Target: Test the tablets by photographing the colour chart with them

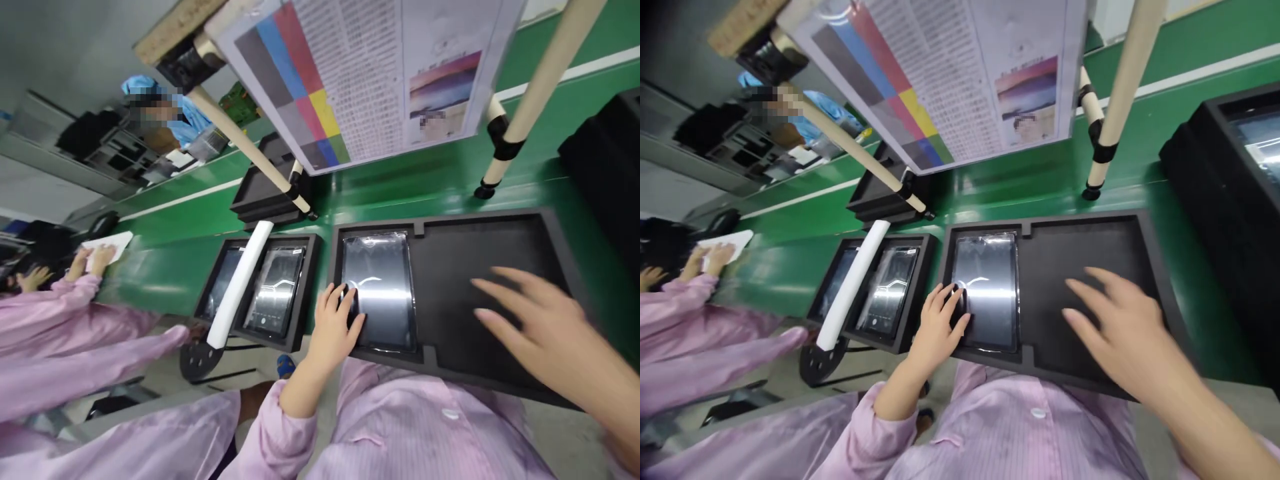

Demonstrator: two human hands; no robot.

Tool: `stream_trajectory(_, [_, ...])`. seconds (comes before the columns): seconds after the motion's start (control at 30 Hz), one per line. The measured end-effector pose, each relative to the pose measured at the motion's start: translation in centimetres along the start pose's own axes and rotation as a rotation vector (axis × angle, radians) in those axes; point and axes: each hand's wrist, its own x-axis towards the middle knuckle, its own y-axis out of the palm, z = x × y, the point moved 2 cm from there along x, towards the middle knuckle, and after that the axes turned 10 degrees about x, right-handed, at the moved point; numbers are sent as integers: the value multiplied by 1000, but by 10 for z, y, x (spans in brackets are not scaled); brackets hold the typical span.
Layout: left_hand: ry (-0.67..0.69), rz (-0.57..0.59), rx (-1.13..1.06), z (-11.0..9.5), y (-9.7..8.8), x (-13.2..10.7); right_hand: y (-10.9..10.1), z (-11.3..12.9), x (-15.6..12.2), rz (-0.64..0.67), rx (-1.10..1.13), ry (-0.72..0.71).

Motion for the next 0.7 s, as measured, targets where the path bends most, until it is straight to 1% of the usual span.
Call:
stream_trajectory(0.03, [-5, -16, 21, -3, 3, 2, 19, 9, 16, 85, 21, -30])
stream_trajectory(0.07, [-11, -34, 37, -4, 6, 4, 38, 17, 33, 148, 41, -29])
stream_trajectory(0.1, [-13, -53, 45, -6, 8, 5, 57, 25, 48, 176, 62, 33])
stream_trajectory(0.17, [-10, -92, 36, -6, 10, 5, 87, 38, 71, 128, 64, 82])
stream_trajectory(0.2, [-4, -110, 21, -6, 11, 5, 98, 42, 78, 91, 64, 107])
stream_trajectory(0.27, [13, -140, -16, -5, 12, 2, 113, 48, 82, 18, 62, 141])
stream_trajectory(0.33, [33, -154, -45, -6, 12, 1, 118, 49, 79, -47, 66, 168])
stream_trajectory(0.47, [30, -125, -78, -11, 6, 0, 112, 47, 73, -126, 94, 182])
stream_trajectory(0.57, [53, -52, -88, -16, 3, -1, 107, 44, 76, -159, 125, 192])
stream_trajectory(0.7, [146, 84, -81, -20, 2, -1, 105, 39, 80, -157, 91, 211])
